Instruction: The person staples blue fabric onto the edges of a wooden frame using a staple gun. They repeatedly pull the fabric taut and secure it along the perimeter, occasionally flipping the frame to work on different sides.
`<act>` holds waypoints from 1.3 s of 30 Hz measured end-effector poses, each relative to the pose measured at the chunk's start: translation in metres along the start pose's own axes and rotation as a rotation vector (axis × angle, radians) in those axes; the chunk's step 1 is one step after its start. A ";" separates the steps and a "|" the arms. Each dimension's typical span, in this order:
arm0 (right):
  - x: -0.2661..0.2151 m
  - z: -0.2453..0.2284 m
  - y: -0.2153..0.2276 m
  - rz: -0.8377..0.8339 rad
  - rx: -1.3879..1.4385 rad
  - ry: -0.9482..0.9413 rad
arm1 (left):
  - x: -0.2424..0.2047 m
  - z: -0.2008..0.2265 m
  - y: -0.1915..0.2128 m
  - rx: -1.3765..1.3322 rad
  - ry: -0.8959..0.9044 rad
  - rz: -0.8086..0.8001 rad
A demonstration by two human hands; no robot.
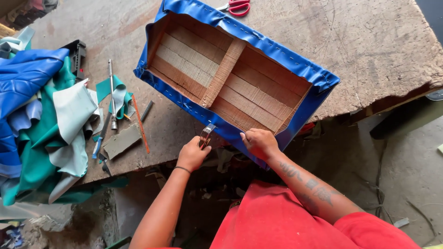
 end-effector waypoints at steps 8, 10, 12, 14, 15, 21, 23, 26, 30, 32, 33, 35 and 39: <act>0.002 0.004 -0.006 -0.008 -0.017 -0.010 | 0.008 -0.011 -0.004 -0.160 -0.010 0.022; 0.002 0.005 -0.004 -0.010 0.001 -0.019 | -0.007 -0.002 -0.010 -0.212 -0.060 -0.044; 0.006 0.005 -0.005 -0.021 -0.005 -0.029 | -0.014 0.004 -0.018 -0.146 -0.061 0.027; 0.008 0.005 -0.008 -0.034 0.003 -0.032 | 0.005 0.004 -0.039 -0.079 0.008 0.053; 0.007 0.006 -0.010 -0.050 0.007 -0.034 | 0.014 0.002 -0.051 -0.016 0.077 0.079; 0.008 0.010 -0.012 -0.090 0.031 -0.029 | 0.002 -0.001 -0.043 -0.182 -0.049 -0.039; 0.012 0.012 -0.006 -0.099 0.035 -0.044 | -0.018 0.018 -0.039 -0.165 -0.070 -0.064; 0.012 0.008 -0.008 -0.124 0.065 -0.041 | -0.014 0.017 -0.059 -0.083 -0.024 -0.039; 0.007 0.009 -0.015 -0.129 0.065 -0.036 | -0.003 0.013 -0.071 -0.025 0.031 0.019; 0.011 0.011 -0.011 -0.135 0.079 -0.037 | -0.010 0.011 -0.063 -0.097 0.007 -0.021; 0.010 0.013 -0.010 -0.139 0.094 -0.043 | -0.014 0.010 -0.062 -0.164 -0.019 -0.064; 0.015 0.013 -0.003 -0.146 0.098 -0.050 | -0.035 0.027 -0.056 -0.171 -0.052 -0.098; 0.015 0.008 -0.002 -0.130 0.100 -0.041 | -0.016 0.020 -0.087 0.011 0.051 -0.014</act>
Point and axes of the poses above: each hand's wrist, its own x-axis towards the middle knuckle, its own y-axis out of the back of the hand, z = x × y, the point moved 5 cm from there along x, towards the middle knuckle, and after that the axes turned 10 degrees about -z, right-handed, at the moved point
